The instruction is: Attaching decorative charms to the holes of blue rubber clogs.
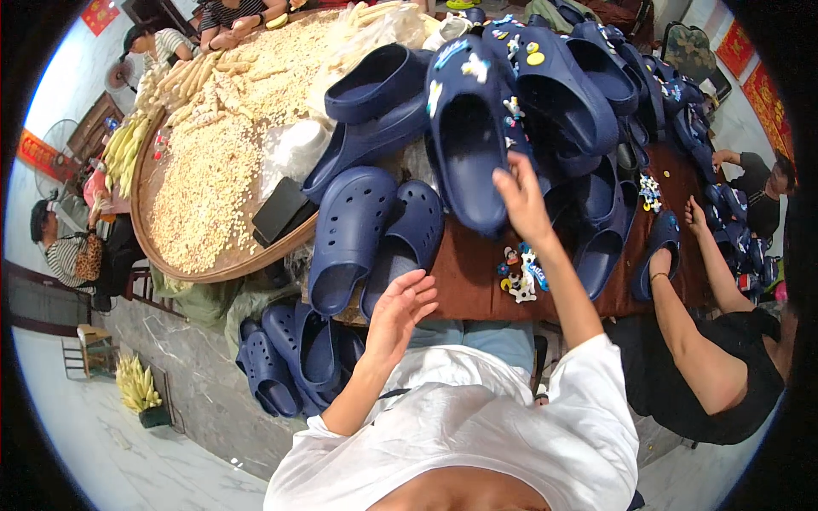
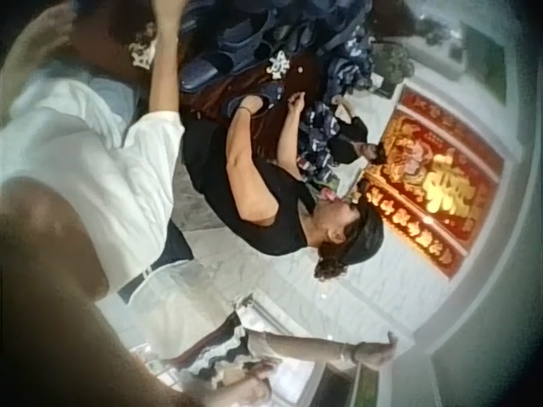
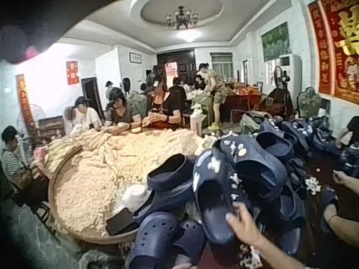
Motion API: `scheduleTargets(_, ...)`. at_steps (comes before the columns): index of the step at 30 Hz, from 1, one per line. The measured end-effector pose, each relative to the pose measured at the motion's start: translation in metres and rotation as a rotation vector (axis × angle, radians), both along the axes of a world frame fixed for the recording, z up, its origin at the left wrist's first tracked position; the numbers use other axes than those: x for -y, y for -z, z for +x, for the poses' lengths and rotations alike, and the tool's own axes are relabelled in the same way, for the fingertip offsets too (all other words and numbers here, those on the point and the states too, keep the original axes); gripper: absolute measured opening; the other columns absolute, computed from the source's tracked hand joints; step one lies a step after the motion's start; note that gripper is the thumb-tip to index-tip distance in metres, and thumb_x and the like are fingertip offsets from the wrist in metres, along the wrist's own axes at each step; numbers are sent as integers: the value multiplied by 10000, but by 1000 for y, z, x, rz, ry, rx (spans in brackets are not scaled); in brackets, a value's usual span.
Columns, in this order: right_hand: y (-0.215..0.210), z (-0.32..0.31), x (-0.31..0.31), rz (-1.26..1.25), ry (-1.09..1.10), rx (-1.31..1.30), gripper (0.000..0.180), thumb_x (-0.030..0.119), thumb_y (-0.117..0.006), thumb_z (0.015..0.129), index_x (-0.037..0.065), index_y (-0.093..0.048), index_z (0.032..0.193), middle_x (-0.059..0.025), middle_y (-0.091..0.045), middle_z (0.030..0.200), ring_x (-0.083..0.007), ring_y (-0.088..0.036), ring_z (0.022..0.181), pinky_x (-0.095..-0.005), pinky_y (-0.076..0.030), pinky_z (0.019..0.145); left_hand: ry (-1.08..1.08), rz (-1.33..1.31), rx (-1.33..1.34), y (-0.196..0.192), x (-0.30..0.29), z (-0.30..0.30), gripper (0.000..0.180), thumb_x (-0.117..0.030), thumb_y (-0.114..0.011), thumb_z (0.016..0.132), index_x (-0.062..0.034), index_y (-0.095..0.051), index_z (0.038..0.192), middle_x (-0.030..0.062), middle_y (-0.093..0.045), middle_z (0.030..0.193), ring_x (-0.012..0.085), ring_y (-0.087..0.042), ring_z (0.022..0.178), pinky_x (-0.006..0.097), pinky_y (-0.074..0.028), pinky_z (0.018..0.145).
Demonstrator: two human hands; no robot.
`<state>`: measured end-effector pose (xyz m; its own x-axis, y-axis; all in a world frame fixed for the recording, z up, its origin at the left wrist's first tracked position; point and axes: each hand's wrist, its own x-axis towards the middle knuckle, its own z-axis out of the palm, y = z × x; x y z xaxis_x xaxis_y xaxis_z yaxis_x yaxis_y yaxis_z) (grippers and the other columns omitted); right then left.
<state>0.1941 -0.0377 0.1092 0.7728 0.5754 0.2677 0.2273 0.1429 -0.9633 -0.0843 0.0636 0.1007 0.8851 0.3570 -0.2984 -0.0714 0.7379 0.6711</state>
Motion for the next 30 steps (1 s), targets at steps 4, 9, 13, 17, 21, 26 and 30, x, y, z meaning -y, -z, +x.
scheduleTargets(4,-30,62,-40,-21,70,-34,519,355,-621,952,-59,-488,1235,-19,-552,934,-93,-511,872,-236,-425,789,-79,151,-194,20,5,-19,343,-113,-555,954,-26,-542,1286,124,-619,1236,194,-626,1078,346,-521,929)
scheduleTargets(9,-45,103,-63,123,-54,-239,787,438,-617,947,-122,-313,1409,-159,-574,1209,-212,-575,1098,-398,-471,987,-139,245,-244,35,4,-18,330,-71,-565,948,-19,-548,1273,118,-613,1240,162,-624,1062,311,-524,915)
scheduleTargets(13,-34,71,-71,243,125,-242,628,266,-620,970,-34,-332,1440,-226,-485,1309,-248,-545,1203,-384,-446,1054,-160,251,-250,42,0,-10,350,-71,-568,945,-1,-525,1285,125,-588,1251,165,-613,1074,303,-516,928)
scheduleTargets(17,-18,48,-51,131,171,-3,554,129,-684,909,-32,-420,1368,-200,-460,1347,-222,-554,1165,-325,-482,970,-171,287,-216,42,-4,-3,344,-46,-539,933,1,-540,1273,129,-590,1256,169,-597,1099,283,-498,926)
scheduleTargets(21,17,5,-26,40,160,108,239,51,-616,920,21,-571,1153,-53,-603,1079,-129,-578,972,-282,-514,832,-170,264,-227,49,-9,3,354,-34,-533,927,0,-533,1280,140,-579,1274,181,-596,1112,286,-497,930)
scheduleTargets(26,61,-108,-15,-389,-71,234,427,206,-755,811,44,-562,1156,-115,-543,1044,-189,-601,780,-324,-510,676,-211,247,-246,44,-10,0,340,-30,-536,932,-3,-539,1271,129,-583,1259,176,-598,1098,285,-502,922)
scheduleTargets(30,74,-143,-25,-522,-57,267,763,376,-822,729,-6,-437,1267,-202,-495,1131,-352,-634,898,-439,-536,729,-373,515,-189,34,-7,-4,280,-32,-552,954,-6,-570,1232,84,-600,1208,160,-590,1086,294,-512,901)
